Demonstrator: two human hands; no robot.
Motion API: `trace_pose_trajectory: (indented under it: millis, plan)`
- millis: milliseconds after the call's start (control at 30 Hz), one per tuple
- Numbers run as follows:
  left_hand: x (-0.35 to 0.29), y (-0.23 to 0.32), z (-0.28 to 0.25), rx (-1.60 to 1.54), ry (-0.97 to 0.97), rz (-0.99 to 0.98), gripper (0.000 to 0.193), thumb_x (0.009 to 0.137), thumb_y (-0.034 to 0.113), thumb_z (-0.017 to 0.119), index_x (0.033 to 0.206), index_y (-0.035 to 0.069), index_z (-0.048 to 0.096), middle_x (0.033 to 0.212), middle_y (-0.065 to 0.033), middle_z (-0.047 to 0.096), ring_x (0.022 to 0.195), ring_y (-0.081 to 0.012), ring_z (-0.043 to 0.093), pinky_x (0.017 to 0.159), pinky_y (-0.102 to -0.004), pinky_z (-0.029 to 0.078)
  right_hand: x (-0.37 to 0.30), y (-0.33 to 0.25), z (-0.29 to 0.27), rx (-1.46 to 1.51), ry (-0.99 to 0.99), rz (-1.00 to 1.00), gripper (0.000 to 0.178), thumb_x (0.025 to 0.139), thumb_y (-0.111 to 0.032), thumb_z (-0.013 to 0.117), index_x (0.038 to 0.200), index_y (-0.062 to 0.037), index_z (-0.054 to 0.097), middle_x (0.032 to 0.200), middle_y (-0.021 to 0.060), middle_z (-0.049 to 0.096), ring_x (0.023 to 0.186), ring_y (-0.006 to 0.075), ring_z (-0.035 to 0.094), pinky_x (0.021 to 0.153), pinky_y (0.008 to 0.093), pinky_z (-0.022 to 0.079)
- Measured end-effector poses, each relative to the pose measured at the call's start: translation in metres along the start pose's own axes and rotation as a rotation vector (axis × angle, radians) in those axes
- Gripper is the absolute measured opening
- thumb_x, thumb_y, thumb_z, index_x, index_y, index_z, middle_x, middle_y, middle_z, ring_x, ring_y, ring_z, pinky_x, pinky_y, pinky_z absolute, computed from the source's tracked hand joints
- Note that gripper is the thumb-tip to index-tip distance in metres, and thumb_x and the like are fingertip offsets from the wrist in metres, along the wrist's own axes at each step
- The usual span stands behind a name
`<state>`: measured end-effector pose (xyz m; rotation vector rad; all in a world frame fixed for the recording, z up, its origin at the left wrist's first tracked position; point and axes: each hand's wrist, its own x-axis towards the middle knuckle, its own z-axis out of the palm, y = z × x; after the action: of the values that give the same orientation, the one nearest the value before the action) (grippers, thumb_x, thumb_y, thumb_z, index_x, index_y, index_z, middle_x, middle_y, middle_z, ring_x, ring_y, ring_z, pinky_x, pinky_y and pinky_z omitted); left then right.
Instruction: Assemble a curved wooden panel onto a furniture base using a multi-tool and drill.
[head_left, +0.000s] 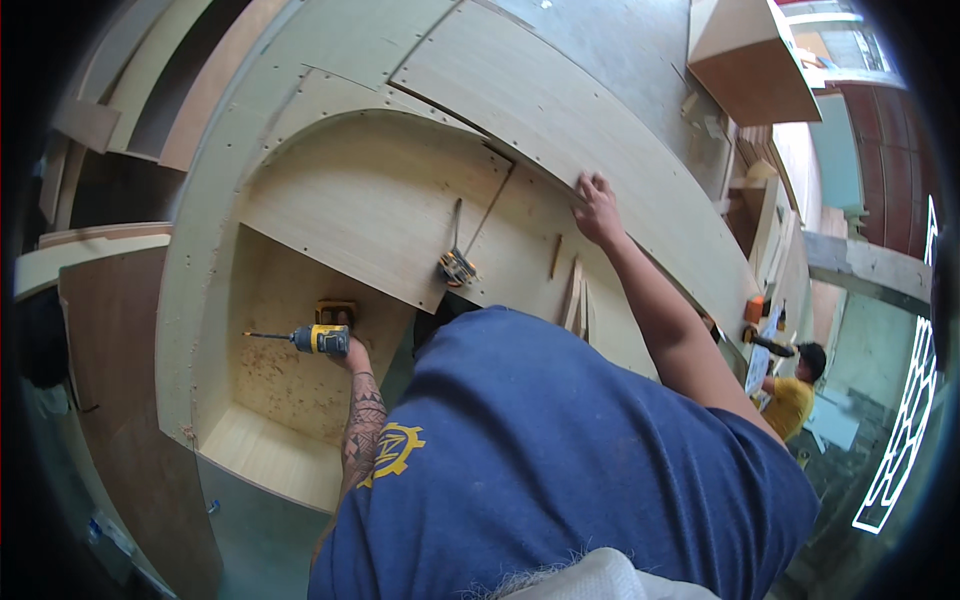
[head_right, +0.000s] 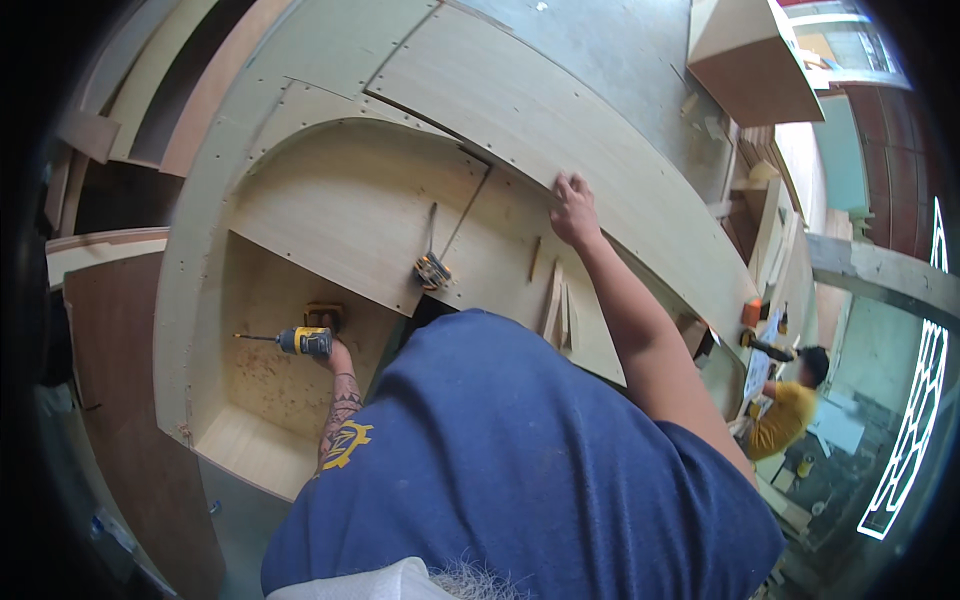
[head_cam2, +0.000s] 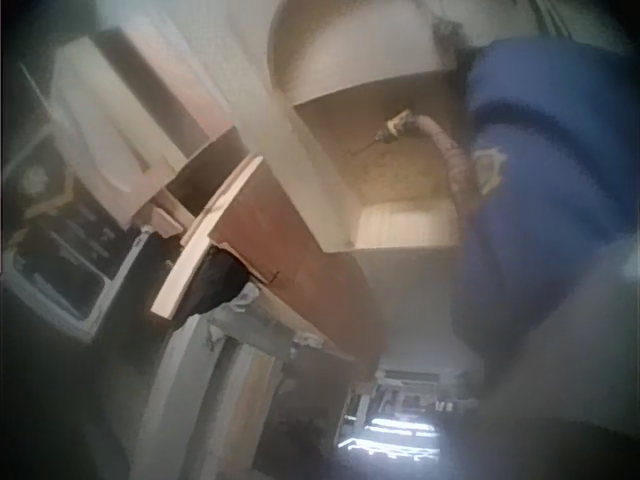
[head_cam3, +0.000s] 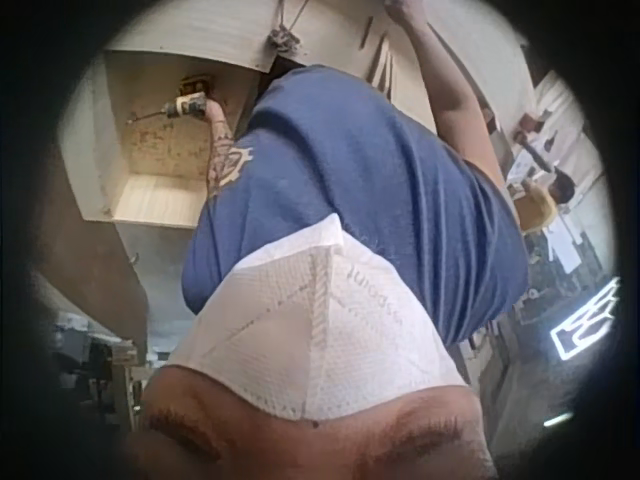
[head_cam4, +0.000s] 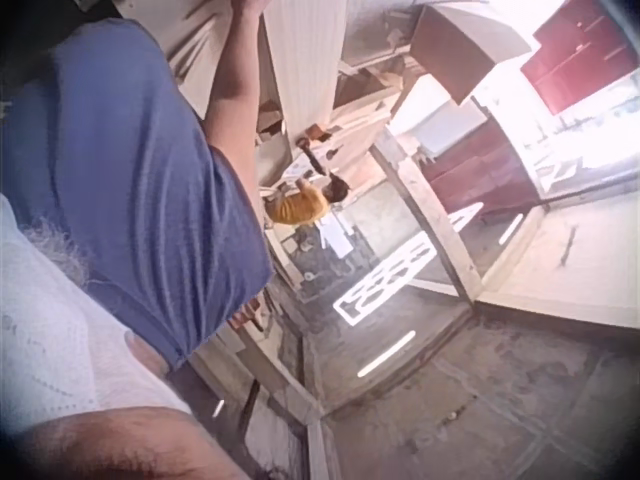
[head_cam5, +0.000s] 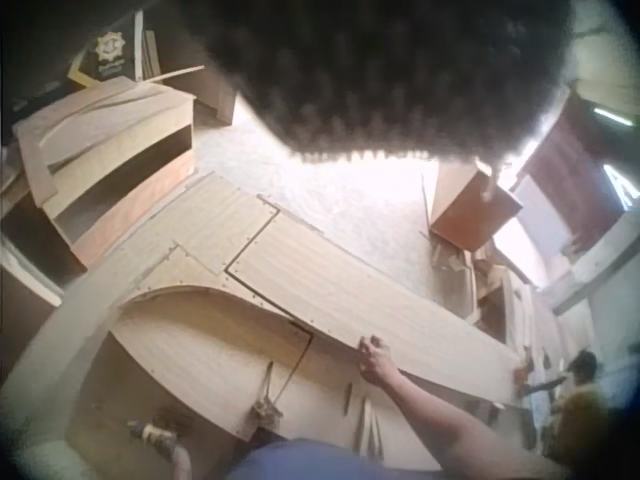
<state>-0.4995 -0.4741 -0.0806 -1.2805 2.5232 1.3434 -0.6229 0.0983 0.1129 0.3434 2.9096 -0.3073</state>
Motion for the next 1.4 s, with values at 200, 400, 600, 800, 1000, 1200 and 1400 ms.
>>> trace_pose_trajectory:
  millis: [200, 400, 600, 800, 1000, 1200, 1400]
  plan:
    - [-0.002, -0.007, 0.004, 0.128, 0.039, 0.027, 0.055, 0.089, 0.041, 0.086, 0.114, -0.005, 0.070, 0.108, -0.0202, 0.075, 0.097, -0.0314, 0.071, 0.088, -0.0471, 0.054, -0.006, -0.004, -0.016, 0.090, 0.091, 0.098, 0.061, 0.090, -0.021, 0.075, 0.146, -0.0067, 0.056, 0.145, 0.0210, 0.055, 0.136, 0.0414, 0.051, 0.114, 0.0459, 0.044]
    - [-0.064, 0.028, -0.004, -0.101, -0.206, -0.381, 0.036, 0.097, 0.032, 0.076, 0.106, -0.001, 0.065, 0.096, -0.0107, 0.071, 0.080, -0.0206, 0.068, 0.072, -0.0369, 0.056, 0.002, 0.020, -0.038, 0.326, 0.117, 0.090, 0.049, 0.093, -0.023, 0.073, 0.139, -0.0066, 0.064, 0.139, 0.0197, 0.061, 0.131, 0.0372, 0.057, 0.110, 0.0438, 0.049]
    - [-0.217, 0.201, 0.036, -0.173, -0.604, 0.208, 0.031, 0.097, 0.030, 0.077, 0.090, 0.003, 0.063, 0.071, -0.0009, 0.057, 0.065, -0.0106, 0.055, 0.061, -0.0322, 0.053, 0.051, 0.084, -0.043, 0.200, 0.270, -0.027, 0.055, 0.090, -0.030, 0.079, 0.139, -0.0082, 0.065, 0.141, 0.0290, 0.056, 0.134, 0.0439, 0.051, 0.110, 0.0487, 0.048]
    - [-0.279, 0.249, 0.174, 0.228, -0.792, 0.900, 0.044, 0.095, 0.031, 0.075, 0.127, 0.006, 0.056, 0.111, -0.0175, 0.067, 0.085, -0.0365, 0.072, 0.071, -0.0443, 0.059, 0.137, 0.173, -0.032, -0.004, 0.251, 0.149, 0.086, 0.093, -0.064, 0.062, 0.160, -0.0147, 0.041, 0.160, 0.0358, 0.034, 0.152, 0.0487, 0.027, 0.126, 0.0533, 0.020]
    - [-0.297, 0.260, 0.192, 0.420, -0.730, 0.794, 0.041, 0.099, 0.020, 0.063, 0.135, 0.009, 0.047, 0.117, -0.0217, 0.063, 0.096, -0.0478, 0.068, 0.078, -0.0554, 0.059, 0.129, 0.128, -0.019, 0.076, 0.271, 0.365, 0.095, 0.093, -0.075, 0.051, 0.167, -0.0200, 0.028, 0.171, 0.0276, 0.020, 0.160, 0.0414, 0.012, 0.128, 0.0542, 0.003]
    - [-0.243, 0.271, 0.185, 0.203, -0.528, 0.627, 0.011, 0.100, 0.010, 0.060, 0.110, 0.005, 0.059, 0.080, -0.0130, 0.065, 0.071, -0.0251, 0.070, 0.064, -0.0363, 0.058, 0.121, 0.131, -0.029, 0.075, 0.269, 0.376, 0.093, 0.093, -0.071, 0.056, 0.166, -0.0210, 0.029, 0.170, 0.0267, 0.021, 0.158, 0.0425, 0.015, 0.127, 0.0560, 0.007]
    - [-0.109, 0.351, 0.181, -0.826, -0.136, 0.172, 0.020, 0.106, 0.022, 0.058, 0.106, 0.005, 0.047, 0.092, -0.0144, 0.069, 0.071, -0.0241, 0.073, 0.066, -0.0364, 0.063, 0.124, 0.133, -0.029, 0.053, 0.304, 0.340, 0.090, 0.094, -0.068, 0.057, 0.166, -0.0216, 0.030, 0.168, 0.0261, 0.023, 0.157, 0.0416, 0.016, 0.127, 0.0559, 0.007]
